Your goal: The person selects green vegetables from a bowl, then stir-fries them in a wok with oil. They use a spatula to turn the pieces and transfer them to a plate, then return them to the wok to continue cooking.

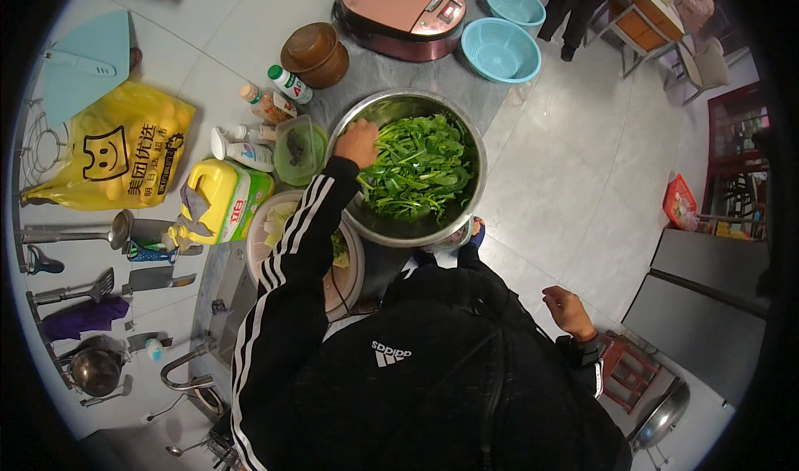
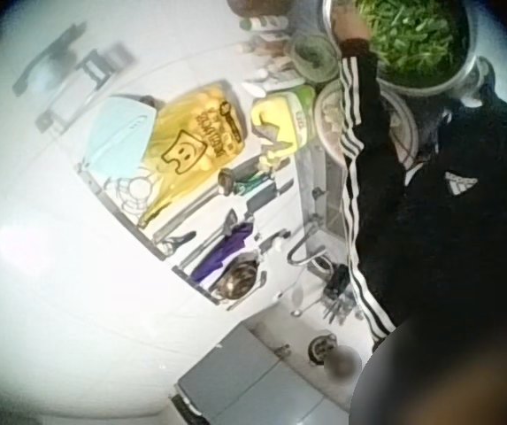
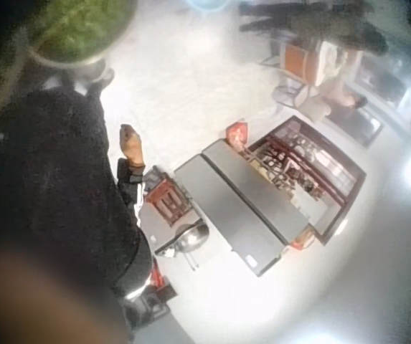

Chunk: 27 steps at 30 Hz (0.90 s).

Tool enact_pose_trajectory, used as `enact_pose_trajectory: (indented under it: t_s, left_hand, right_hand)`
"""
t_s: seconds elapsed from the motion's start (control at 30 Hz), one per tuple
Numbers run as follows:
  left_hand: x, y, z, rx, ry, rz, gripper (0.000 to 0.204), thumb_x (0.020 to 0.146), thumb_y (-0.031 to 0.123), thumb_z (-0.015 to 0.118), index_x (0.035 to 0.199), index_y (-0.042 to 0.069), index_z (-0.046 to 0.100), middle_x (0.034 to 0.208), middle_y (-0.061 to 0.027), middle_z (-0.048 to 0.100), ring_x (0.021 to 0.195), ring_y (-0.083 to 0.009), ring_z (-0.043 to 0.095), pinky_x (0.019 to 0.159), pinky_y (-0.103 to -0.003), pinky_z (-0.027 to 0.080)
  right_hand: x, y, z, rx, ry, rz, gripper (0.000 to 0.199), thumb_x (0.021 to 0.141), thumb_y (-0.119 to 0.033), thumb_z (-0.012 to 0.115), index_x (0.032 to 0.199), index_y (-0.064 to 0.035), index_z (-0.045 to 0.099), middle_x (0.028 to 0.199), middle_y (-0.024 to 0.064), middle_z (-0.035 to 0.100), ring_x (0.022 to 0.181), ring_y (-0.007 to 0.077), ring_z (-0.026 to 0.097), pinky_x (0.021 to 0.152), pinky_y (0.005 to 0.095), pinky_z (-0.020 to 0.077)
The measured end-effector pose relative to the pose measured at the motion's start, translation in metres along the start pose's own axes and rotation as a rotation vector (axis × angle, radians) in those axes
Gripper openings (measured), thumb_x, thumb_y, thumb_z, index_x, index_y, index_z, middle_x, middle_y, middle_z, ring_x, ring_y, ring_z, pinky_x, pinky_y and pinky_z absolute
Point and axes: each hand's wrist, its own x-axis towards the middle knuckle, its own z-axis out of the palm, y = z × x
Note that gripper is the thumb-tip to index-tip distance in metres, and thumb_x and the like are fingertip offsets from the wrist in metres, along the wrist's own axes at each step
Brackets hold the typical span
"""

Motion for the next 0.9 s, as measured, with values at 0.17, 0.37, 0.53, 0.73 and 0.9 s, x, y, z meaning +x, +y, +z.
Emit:
enact_pose_trajectory:
  t_s: [0.17,0.37,0.53,0.73,0.9]
  left_hand:
    - [-0.034,0.011,0.018,0.222,-0.162,0.171,0.027,0.075,0.021,0.08,0.094,0.008,0.066,0.107,-0.0117,0.059,0.109,-0.0348,0.055,0.082,-0.051,0.05]
    - [-0.04,-0.012,-0.006,-0.092,-0.205,0.119,0.024,0.075,0.024,0.079,0.081,0.004,0.068,0.085,-0.0131,0.066,0.083,-0.0339,0.063,0.071,-0.049,0.05]
    - [-0.042,-0.012,-0.048,-0.482,-0.371,0.116,0.024,0.085,0.025,0.075,0.093,0.002,0.072,0.084,-0.0102,0.071,0.076,-0.0202,0.067,0.071,-0.036,0.052]
    - [-0.032,0.03,-0.07,-0.872,-0.405,0.195,0.026,0.094,0.025,0.068,0.103,0.0,0.072,0.093,-0.0043,0.072,0.081,-0.0117,0.064,0.076,-0.03,0.052]
    - [-0.014,0.067,-0.064,-1.016,-0.492,0.048,0.033,0.103,0.028,0.054,0.118,0.002,0.069,0.106,-0.0049,0.071,0.09,-0.0131,0.064,0.084,-0.031,0.052]
  right_hand:
    - [0.004,0.004,0.009,-0.037,-0.06,0.006,0.023,0.094,-0.015,0.06,0.109,0.0006,0.067,0.091,0.0216,0.071,0.082,0.0331,0.071,0.071,0.0377,0.0543]
    - [0.018,0.001,0.004,0.009,-0.053,-0.023,0.024,0.094,-0.015,0.059,0.11,0.0009,0.066,0.089,0.022,0.071,0.079,0.0325,0.07,0.069,0.0384,0.0534]
    - [0.027,0.001,0.0,-0.048,-0.077,-0.017,0.024,0.094,-0.015,0.06,0.11,0.001,0.066,0.092,0.0235,0.071,0.083,0.0336,0.071,0.071,0.0386,0.0541]
    - [0.037,0.0,0.004,-0.008,-0.1,-0.063,0.025,0.094,-0.015,0.059,0.111,0.0009,0.066,0.094,0.0227,0.072,0.085,0.0349,0.071,0.073,0.0397,0.0541]
    - [0.042,-0.002,0.003,-0.043,-0.087,-0.063,0.025,0.094,-0.015,0.059,0.111,0.0017,0.066,0.095,0.0225,0.072,0.086,0.0368,0.07,0.073,0.0409,0.0543]
